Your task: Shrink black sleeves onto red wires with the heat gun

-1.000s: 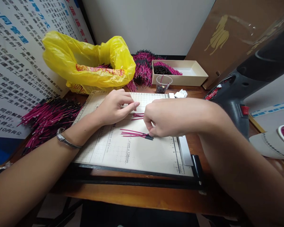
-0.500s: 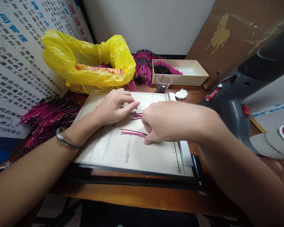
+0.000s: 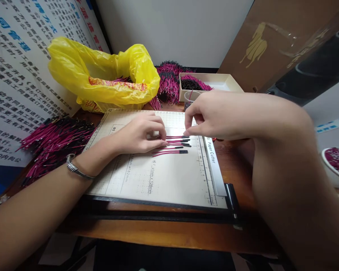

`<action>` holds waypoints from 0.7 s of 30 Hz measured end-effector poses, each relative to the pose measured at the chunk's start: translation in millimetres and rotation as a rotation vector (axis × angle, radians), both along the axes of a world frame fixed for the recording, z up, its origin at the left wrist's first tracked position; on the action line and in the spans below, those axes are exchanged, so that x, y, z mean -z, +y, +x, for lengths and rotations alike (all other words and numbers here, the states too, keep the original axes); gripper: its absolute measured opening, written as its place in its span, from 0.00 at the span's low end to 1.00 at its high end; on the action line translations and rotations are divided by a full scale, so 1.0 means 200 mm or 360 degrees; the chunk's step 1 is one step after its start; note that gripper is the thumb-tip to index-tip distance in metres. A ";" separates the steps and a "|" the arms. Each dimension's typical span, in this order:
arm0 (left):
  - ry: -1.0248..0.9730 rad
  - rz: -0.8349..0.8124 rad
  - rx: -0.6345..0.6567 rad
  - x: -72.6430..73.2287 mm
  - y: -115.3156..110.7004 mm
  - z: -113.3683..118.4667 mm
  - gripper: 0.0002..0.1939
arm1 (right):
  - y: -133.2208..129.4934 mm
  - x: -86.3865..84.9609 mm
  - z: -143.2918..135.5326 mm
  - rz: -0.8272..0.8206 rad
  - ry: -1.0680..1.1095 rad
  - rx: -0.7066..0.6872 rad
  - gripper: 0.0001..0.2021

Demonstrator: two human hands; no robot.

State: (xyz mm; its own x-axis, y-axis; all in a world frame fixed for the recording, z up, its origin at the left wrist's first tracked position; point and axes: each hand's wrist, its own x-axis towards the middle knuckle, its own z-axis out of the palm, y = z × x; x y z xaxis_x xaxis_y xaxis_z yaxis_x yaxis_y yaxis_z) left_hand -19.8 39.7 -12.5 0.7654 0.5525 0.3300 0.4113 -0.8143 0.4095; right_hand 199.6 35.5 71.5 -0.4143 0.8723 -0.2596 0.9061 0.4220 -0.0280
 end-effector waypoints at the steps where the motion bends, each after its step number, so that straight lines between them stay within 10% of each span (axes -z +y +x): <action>1: 0.0013 -0.0003 0.0010 0.00 0.00 0.00 0.12 | -0.01 -0.01 0.00 0.0029 0.0065 0.0029 0.07; 7: 0.0019 0.0062 -0.0040 -0.08 -0.01 0.02 0.15 | -0.16 -0.01 0.04 0.0290 0.0324 0.0011 0.09; 14: 0.0491 0.0126 -0.0228 -0.22 -0.22 0.11 0.22 | -0.54 0.26 0.25 0.0822 0.0770 -0.0170 0.18; 21: 0.0671 0.0281 -0.0647 0.00 -0.57 0.30 0.36 | -0.74 0.47 0.22 0.0983 0.0728 -0.0030 0.24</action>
State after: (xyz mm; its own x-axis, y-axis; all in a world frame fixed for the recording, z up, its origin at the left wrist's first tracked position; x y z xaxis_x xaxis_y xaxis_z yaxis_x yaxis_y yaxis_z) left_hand 40.5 -73.6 -11.6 0.5895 0.7923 0.1576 0.8006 -0.5990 0.0166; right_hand 244.5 -112.4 -23.3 -0.3793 0.7950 0.4734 0.8537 0.4980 -0.1522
